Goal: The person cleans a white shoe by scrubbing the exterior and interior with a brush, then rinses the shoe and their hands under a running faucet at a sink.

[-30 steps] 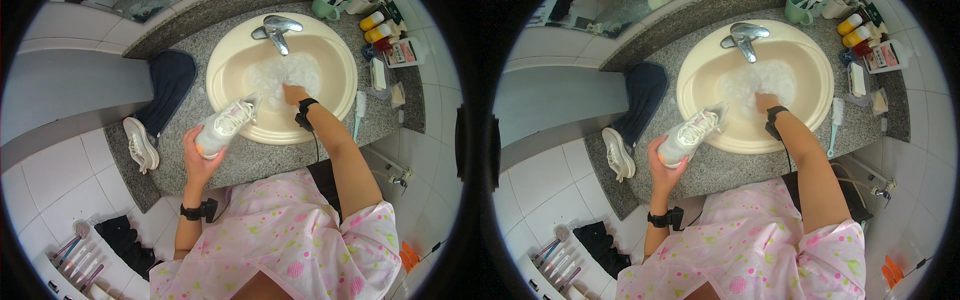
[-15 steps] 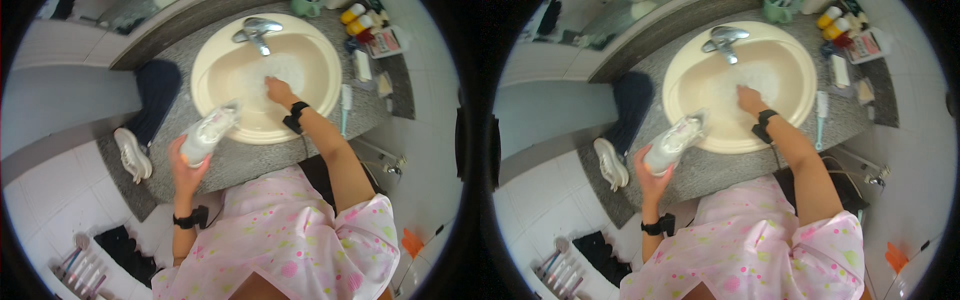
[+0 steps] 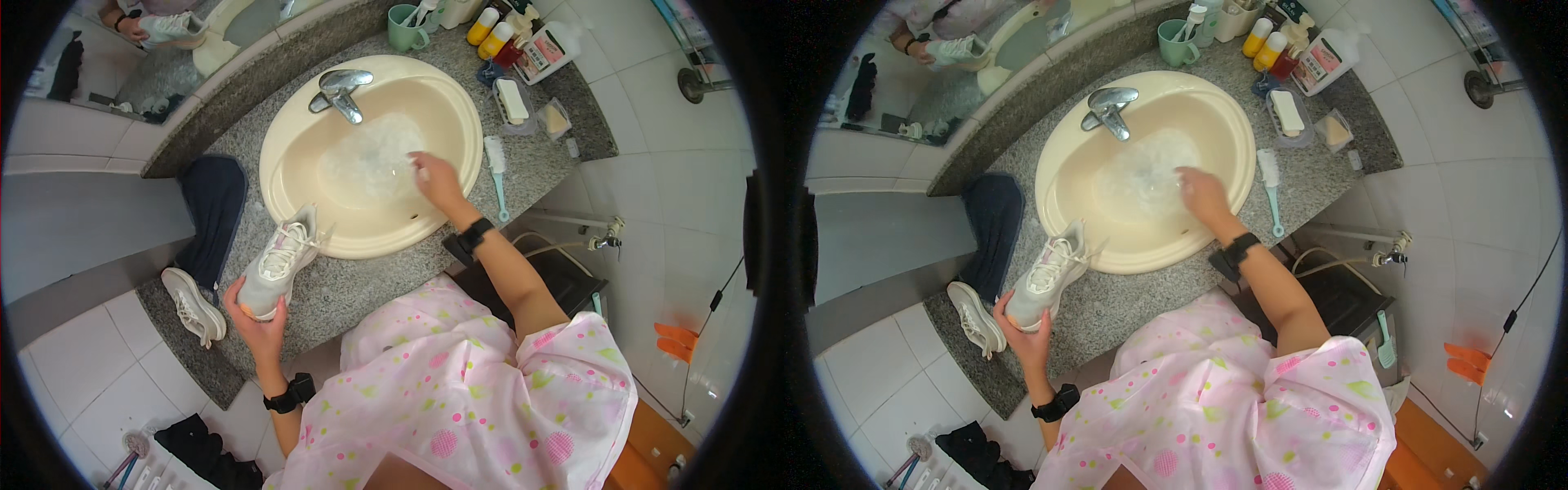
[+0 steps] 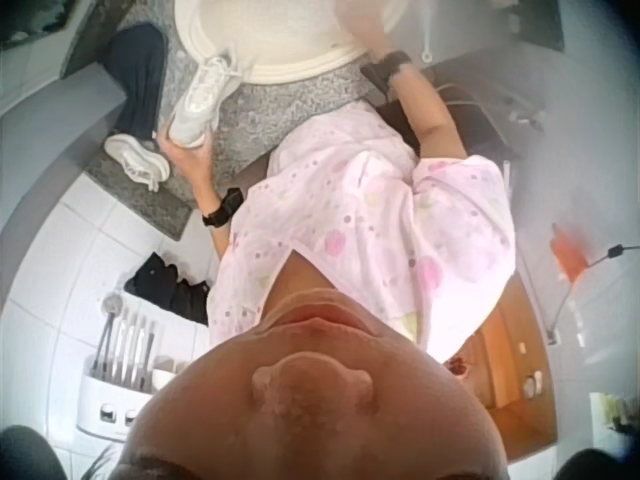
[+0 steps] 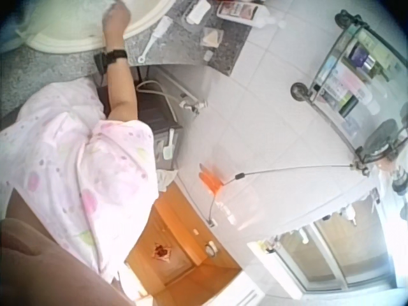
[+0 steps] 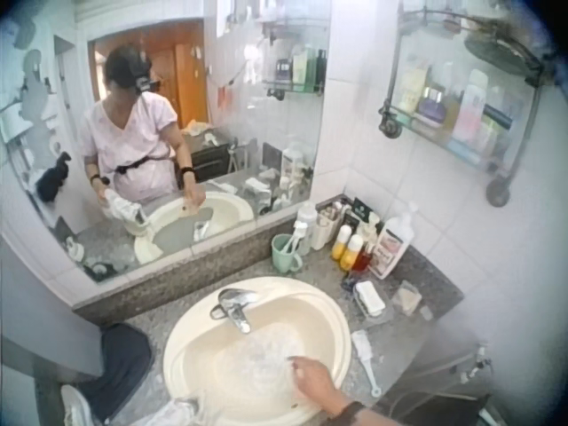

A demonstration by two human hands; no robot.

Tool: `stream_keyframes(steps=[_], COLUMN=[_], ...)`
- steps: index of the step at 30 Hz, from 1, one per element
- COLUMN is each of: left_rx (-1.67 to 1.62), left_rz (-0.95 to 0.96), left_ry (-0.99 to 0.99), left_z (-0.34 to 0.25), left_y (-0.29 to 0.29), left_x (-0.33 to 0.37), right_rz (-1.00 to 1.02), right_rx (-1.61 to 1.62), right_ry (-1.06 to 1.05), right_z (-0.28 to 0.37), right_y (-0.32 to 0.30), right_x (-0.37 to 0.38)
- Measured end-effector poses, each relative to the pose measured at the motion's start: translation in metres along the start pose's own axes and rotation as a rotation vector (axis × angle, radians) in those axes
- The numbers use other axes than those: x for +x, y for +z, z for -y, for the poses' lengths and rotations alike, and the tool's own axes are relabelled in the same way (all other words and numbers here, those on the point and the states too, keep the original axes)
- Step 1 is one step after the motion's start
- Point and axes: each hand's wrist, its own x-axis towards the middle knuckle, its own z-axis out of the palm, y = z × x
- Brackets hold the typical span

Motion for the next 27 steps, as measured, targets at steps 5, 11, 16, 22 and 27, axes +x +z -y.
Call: stream_keyframes(steps=[5, 11, 16, 22, 27], left_rx=[0.028, 0.127, 0.143, 0.087, -0.097], left_rz=[-0.041, -0.048, -0.006, 0.033, -0.043], left_ry=[-0.034, 0.052, 0.06, -0.014, -0.098], left_z=[0.003, -0.008, -0.02, -0.017, 0.004], left_y=[-0.008, -0.014, -0.009, 0.001, 0.017], left_x=[-0.002, 0.006, 0.027, 0.037, 0.041], right_rz=[-0.432, -0.044, 0.118, 0.064, 0.424], right_rx=[-0.366, -0.37, -0.362, 0.003, 0.519], right_ry=[0.356, 0.661, 0.69, 0.092, 0.014], right_z=[-0.025, -0.095, -0.174, 0.026, 0.157], right_y=[-0.069, -0.077, -0.09, -0.042, 0.025], right_x=[-0.041, -0.068, -0.078, -0.049, -0.031])
